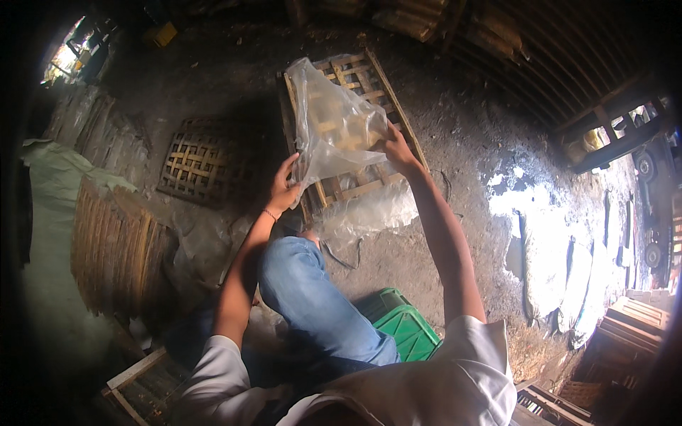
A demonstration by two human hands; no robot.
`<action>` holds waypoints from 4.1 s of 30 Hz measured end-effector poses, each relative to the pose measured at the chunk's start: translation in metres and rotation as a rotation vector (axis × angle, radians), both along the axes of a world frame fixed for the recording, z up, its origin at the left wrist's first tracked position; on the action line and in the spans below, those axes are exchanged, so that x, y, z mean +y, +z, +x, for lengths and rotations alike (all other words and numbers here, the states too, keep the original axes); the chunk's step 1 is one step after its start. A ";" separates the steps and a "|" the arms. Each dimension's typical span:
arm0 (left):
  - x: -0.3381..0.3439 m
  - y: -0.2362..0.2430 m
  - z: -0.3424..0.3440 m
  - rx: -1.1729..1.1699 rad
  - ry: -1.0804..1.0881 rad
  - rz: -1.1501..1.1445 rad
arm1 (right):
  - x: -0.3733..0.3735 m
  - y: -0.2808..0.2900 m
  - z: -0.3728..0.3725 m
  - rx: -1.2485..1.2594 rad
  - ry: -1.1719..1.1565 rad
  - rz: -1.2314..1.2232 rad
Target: The person sits on the floor and repeatedly wraps wooden trays with clear plastic sheets. They pick up a tray, place a plastic sheet over it, smooth the sheet, and then place the wrapped tray on a stack. The person handles the trays and plastic sheets by hand.
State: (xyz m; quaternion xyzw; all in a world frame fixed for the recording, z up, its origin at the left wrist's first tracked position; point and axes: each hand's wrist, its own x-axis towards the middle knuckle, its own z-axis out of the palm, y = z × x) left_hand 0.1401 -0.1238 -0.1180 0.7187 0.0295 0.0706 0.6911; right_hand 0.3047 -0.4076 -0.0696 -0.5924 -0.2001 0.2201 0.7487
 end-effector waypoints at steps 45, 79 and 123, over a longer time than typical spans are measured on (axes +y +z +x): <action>-0.033 0.013 -0.009 0.413 -0.127 0.188 | 0.023 0.011 0.079 -0.111 -0.154 -0.624; -0.058 0.040 0.007 -0.041 -0.014 0.723 | -0.003 -0.003 0.109 -1.119 -0.387 -1.171; -0.069 0.029 0.005 -0.128 -0.666 1.002 | -0.024 -0.026 -0.006 -0.837 -0.688 -1.295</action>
